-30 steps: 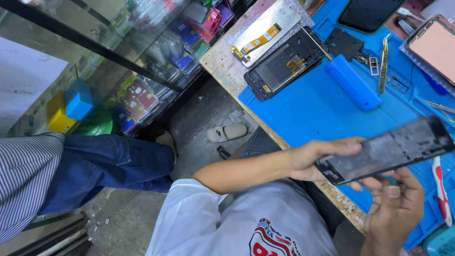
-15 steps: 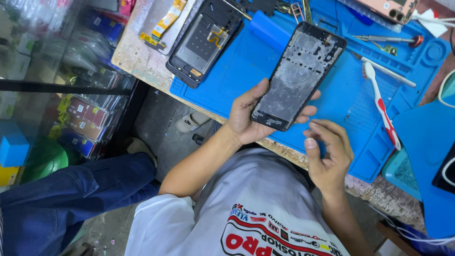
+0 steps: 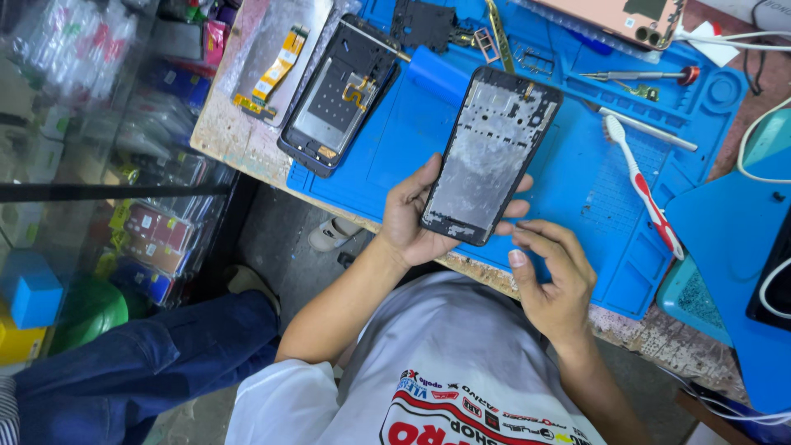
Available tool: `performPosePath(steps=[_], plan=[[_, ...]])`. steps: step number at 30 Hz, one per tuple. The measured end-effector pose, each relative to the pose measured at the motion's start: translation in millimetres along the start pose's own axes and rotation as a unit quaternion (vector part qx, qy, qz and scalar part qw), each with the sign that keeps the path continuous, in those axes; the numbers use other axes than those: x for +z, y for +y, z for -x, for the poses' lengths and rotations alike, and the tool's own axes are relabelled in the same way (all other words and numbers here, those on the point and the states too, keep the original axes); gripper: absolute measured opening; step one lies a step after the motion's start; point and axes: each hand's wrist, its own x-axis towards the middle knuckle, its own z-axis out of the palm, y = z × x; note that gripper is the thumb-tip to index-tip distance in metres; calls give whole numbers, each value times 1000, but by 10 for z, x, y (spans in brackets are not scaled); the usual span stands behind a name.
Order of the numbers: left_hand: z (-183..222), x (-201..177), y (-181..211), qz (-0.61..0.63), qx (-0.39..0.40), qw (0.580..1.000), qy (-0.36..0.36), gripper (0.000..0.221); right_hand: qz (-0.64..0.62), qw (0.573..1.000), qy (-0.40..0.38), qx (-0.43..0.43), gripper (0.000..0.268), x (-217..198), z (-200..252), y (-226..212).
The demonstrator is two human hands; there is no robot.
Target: The person cleans the internal components of a disassembled mobile phone chassis with a toothbrush. They then handle a different mobile phone to look at a messaging app before returning to the chassis and peeling back a yellow ribbon cable.
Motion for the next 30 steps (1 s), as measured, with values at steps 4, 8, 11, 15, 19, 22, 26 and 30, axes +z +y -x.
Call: performPosePath(steps=[4,8,11,15,19,22,26,30], plan=[[10,-5,-4,-18,4,1000,14,82,-6,1000,2,5,18,-7,-16,-22],[4,-16,-5,-22,5,999,26,80,-2,1000,-3,11,18,-21,-33,-36],[3,-9,-4,-23,4,999,33,80,-5,1000,-4,10,18,-23,-35,-31],[-1,4,-5,-22,4,999,36,80,1,1000,-5,14,18,-26,-30,-3],[-8,8,-7,-24,5,999,36,80,-1,1000,-5,17,18,-22,-20,8],[-14,15,-7,-29,6,999,38,79,-3,1000,-4,18,18,-21,-22,13],[-10,23,-9,-39,2,998,44,79,-3,1000,-6,11,19,-20,-30,13],[97,0,4,-28,-119,992,1,74,-246,958,87,115,32,-73,11,31]])
